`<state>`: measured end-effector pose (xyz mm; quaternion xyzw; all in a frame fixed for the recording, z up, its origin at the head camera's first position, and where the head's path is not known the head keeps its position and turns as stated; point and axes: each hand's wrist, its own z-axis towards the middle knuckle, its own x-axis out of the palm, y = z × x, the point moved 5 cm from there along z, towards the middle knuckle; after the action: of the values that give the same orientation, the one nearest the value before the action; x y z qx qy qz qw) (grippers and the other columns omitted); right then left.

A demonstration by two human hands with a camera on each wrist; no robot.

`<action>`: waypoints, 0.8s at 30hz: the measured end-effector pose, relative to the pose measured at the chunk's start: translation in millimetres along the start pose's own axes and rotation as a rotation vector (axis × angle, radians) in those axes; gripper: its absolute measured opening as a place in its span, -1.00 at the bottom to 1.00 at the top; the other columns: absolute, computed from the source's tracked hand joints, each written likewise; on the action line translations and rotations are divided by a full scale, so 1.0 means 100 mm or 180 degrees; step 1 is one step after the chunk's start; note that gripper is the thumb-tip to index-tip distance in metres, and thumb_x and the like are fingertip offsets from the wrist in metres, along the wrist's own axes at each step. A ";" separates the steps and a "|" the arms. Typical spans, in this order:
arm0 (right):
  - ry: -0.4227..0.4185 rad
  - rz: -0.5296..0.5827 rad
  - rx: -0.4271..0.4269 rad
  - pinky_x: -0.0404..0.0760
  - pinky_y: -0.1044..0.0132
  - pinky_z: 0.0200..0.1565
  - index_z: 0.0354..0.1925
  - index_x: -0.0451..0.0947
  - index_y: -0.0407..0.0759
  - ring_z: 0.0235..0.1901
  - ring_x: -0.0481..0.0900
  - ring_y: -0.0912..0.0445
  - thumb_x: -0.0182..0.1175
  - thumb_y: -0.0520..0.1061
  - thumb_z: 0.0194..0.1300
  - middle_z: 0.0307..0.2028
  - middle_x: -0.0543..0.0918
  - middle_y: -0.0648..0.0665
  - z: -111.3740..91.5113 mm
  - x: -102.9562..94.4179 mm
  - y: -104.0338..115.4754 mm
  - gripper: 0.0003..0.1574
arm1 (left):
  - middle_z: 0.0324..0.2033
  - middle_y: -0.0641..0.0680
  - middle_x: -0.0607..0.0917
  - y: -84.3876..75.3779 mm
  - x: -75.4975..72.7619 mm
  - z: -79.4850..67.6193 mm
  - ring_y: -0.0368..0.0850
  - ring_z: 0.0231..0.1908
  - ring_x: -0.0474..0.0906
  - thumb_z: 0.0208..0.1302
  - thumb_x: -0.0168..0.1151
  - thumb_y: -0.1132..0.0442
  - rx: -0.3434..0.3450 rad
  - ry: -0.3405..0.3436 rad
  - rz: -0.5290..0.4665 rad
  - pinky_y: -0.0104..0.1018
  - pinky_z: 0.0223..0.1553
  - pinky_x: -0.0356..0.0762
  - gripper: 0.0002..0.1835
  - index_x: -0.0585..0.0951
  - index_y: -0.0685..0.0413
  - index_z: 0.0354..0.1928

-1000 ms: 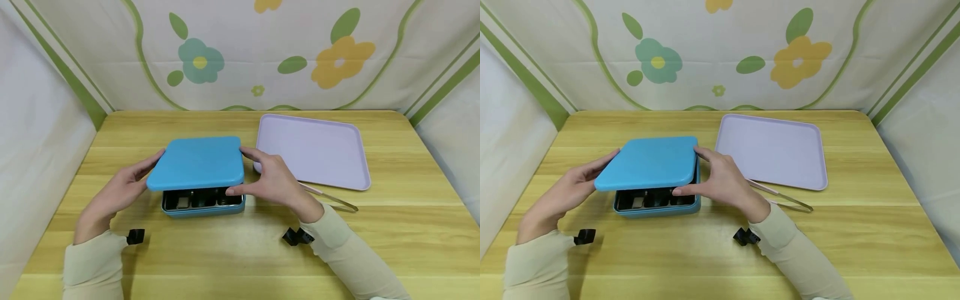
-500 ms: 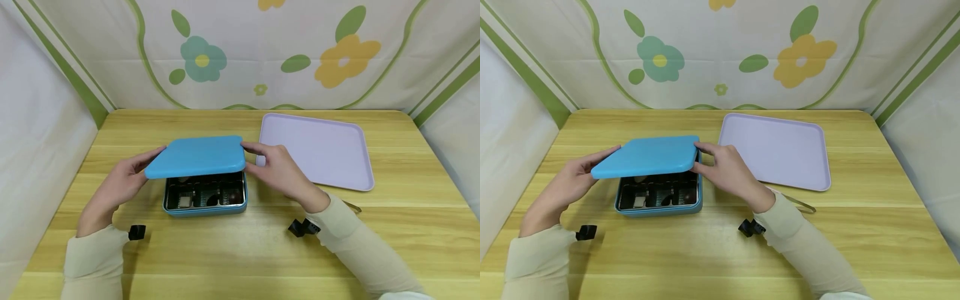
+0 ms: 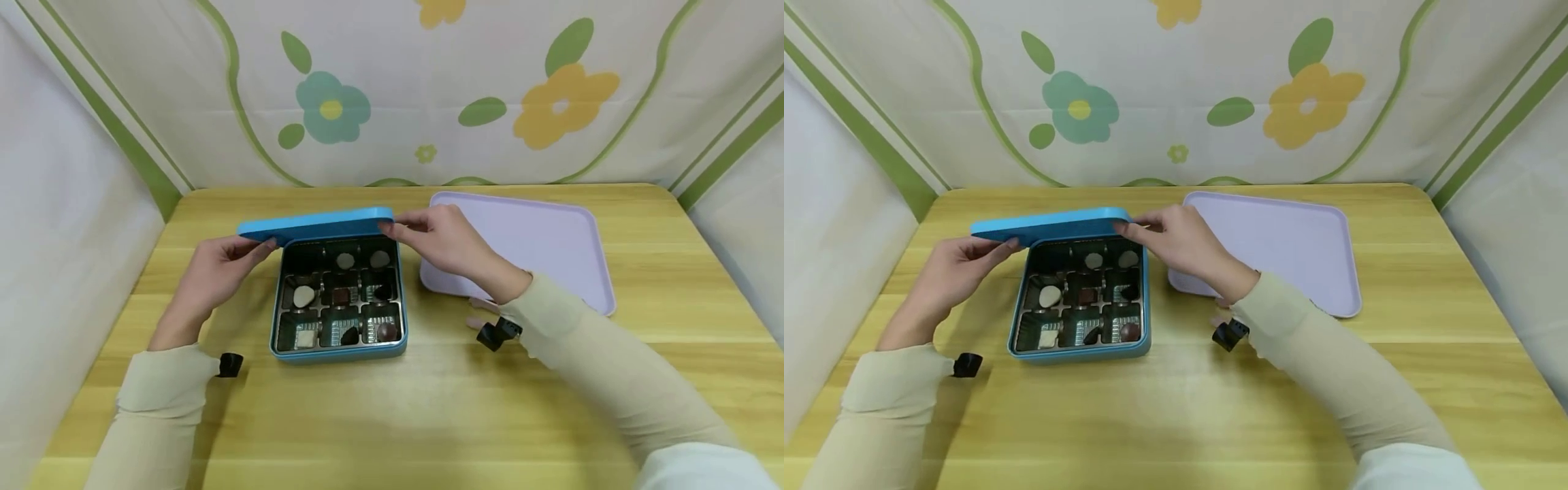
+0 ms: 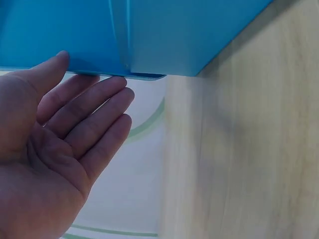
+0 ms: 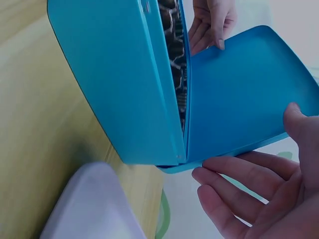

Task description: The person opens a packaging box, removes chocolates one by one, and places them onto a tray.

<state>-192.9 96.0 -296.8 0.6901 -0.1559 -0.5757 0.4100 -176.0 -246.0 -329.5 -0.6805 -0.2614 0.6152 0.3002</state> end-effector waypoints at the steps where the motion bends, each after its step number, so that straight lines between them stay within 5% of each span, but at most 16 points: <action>1: 0.0002 -0.0008 0.0015 0.67 0.14 -0.05 0.15 0.82 -0.03 -0.13 0.71 0.12 0.23 0.23 0.60 -0.09 0.88 -0.05 0.02 0.00 -0.02 -0.52 | -0.31 -0.28 0.74 0.00 0.01 0.01 -0.13 -0.28 0.40 0.55 0.22 -0.26 -0.0002 0.0024 0.0004 -0.27 -0.31 0.30 -0.45 0.83 0.07 0.09; 3: 0.0014 -0.0007 0.0063 0.52 0.20 -0.23 -0.06 0.87 -0.06 -0.33 0.54 0.12 0.20 0.26 0.60 -0.39 0.76 -0.03 0.05 0.00 -0.05 -0.49 | -0.18 -0.23 0.81 0.01 0.03 0.04 -0.14 -0.17 0.47 0.56 0.21 -0.27 -0.0001 0.0083 -0.0017 -0.32 -0.21 0.38 -0.45 0.82 0.03 0.12; 7: 0.0060 0.0054 0.0209 0.43 0.19 -0.30 -0.24 0.83 -0.06 -0.33 0.54 0.07 0.15 0.33 0.61 -0.42 0.69 -0.05 0.10 0.01 -0.15 -0.41 | -0.02 -0.25 0.81 0.05 0.04 0.11 -0.23 0.02 0.53 0.54 0.22 -0.29 -0.0107 0.0174 -0.0198 -0.32 0.01 0.46 -0.43 0.79 -0.01 0.22; 11: 0.0084 0.0121 0.0299 0.62 0.10 -0.12 -0.05 0.87 0.00 0.01 0.75 0.02 0.14 0.32 0.61 -0.03 0.87 -0.10 0.15 0.02 -0.21 -0.45 | -0.02 -0.29 0.79 0.09 0.06 0.17 -0.36 0.07 0.61 0.56 0.22 -0.24 -0.0195 0.0204 -0.0462 -0.32 0.18 0.55 -0.40 0.71 0.07 0.31; 14: 0.0049 0.0093 0.0229 0.50 0.14 -0.28 -0.10 0.86 -0.06 -0.29 0.62 0.01 0.15 0.23 0.63 -0.27 0.81 -0.10 0.19 0.04 -0.22 -0.49 | -0.03 -0.22 0.79 0.11 0.07 0.19 -0.40 0.04 0.70 0.60 0.20 -0.17 -0.0151 0.0204 -0.0566 -0.41 0.18 0.64 -0.42 0.67 0.14 0.34; 18: 0.0023 -0.0052 0.0084 0.35 0.23 -0.44 0.01 0.86 -0.12 -0.57 0.32 0.08 0.17 0.06 0.63 -0.63 0.48 -0.01 0.22 0.11 -0.24 -0.60 | 0.02 -0.05 0.81 0.12 0.07 0.20 -0.43 -0.03 0.74 0.63 0.19 -0.09 -0.0071 0.0129 -0.0536 -0.54 0.06 0.66 -0.46 0.67 0.18 0.34; 24: 0.0121 -0.0210 0.0101 0.28 0.30 -0.55 0.27 0.74 -0.12 -0.70 0.23 0.18 0.13 -0.02 0.68 -0.75 0.30 0.07 0.21 0.23 -0.30 -0.59 | 0.17 0.23 0.77 0.12 0.08 0.21 -0.49 -0.04 0.69 0.64 0.18 -0.07 -0.0088 0.0036 -0.0415 -0.57 0.08 0.59 -0.47 0.65 0.13 0.39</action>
<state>-212.8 90.3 -334.3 0.7121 -0.1344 -0.5731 0.3827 -196.4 -246.4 -345.0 -0.6696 -0.3119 0.5868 0.3317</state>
